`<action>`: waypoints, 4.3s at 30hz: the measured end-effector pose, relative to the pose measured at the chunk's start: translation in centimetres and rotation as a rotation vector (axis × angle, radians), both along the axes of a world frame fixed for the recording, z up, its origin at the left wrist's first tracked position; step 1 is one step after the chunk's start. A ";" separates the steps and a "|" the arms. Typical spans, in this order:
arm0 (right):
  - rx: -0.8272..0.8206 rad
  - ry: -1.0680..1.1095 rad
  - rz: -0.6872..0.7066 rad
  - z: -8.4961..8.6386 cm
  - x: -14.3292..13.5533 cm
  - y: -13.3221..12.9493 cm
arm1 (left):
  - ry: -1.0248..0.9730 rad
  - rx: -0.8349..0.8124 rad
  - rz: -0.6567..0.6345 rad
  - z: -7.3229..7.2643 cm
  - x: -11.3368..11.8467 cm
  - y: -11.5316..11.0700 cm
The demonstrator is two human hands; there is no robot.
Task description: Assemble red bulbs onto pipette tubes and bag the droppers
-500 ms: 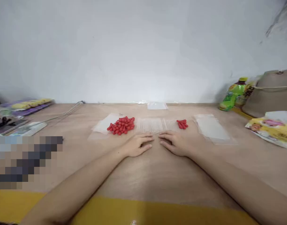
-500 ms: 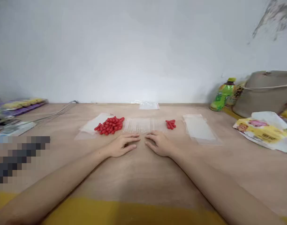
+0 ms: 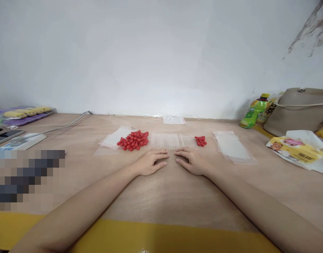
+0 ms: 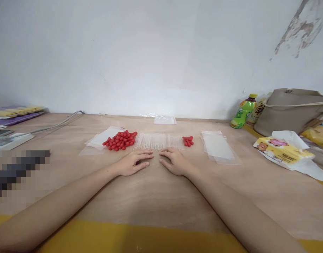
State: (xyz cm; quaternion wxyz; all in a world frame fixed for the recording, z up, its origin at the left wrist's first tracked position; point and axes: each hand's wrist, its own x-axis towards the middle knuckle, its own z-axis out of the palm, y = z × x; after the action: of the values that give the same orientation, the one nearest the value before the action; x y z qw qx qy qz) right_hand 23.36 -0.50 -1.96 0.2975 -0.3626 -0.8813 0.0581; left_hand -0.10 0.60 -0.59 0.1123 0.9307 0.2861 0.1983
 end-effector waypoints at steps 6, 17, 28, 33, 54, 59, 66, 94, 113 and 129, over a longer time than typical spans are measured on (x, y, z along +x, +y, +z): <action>-0.008 -0.009 -0.008 0.0 -0.1 0.0 | 0.001 -0.003 0.011 0.0 -0.1 -0.1; 0.029 0.052 -0.046 0.3 -0.3 -0.6 | 0.005 -0.002 0.000 0.0 -0.3 -0.2; -0.120 -0.043 -0.819 2.2 7.0 7.0 | 0.014 0.001 0.010 0.0 -0.2 -0.6; -0.182 -0.064 -0.740 1.6 7.2 7.0 | 0.014 0.000 0.011 0.1 -0.2 -0.8; -0.153 0.074 -0.770 1.4 7.9 6.9 | 0.126 0.342 0.920 1.7 3.8 4.9; -0.174 0.077 -0.725 1.5 7.9 6.9 | 0.168 0.268 0.961 1.4 4.4 5.5; -0.140 0.103 -0.744 2.1 7.6 7.0 | 0.186 0.222 0.950 1.3 4.3 5.6; 0.089 0.168 -0.077 0.3 -1.6 -0.1 | -0.220 0.162 0.131 -0.7 -0.2 0.6; 0.124 0.232 -0.034 0.4 -1.7 -0.1 | -0.263 0.314 -0.030 -1.4 0.1 1.4; 0.167 0.172 0.092 -0.8 -1.4 0.5 | -0.186 0.411 -0.084 -1.1 0.3 1.2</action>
State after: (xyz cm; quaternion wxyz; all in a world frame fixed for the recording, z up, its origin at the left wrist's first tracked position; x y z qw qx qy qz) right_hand 22.00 -0.04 -2.77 0.3981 -0.2893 -0.8700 0.0289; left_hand 0.24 1.82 -1.66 -0.0459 0.9228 0.1892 0.3324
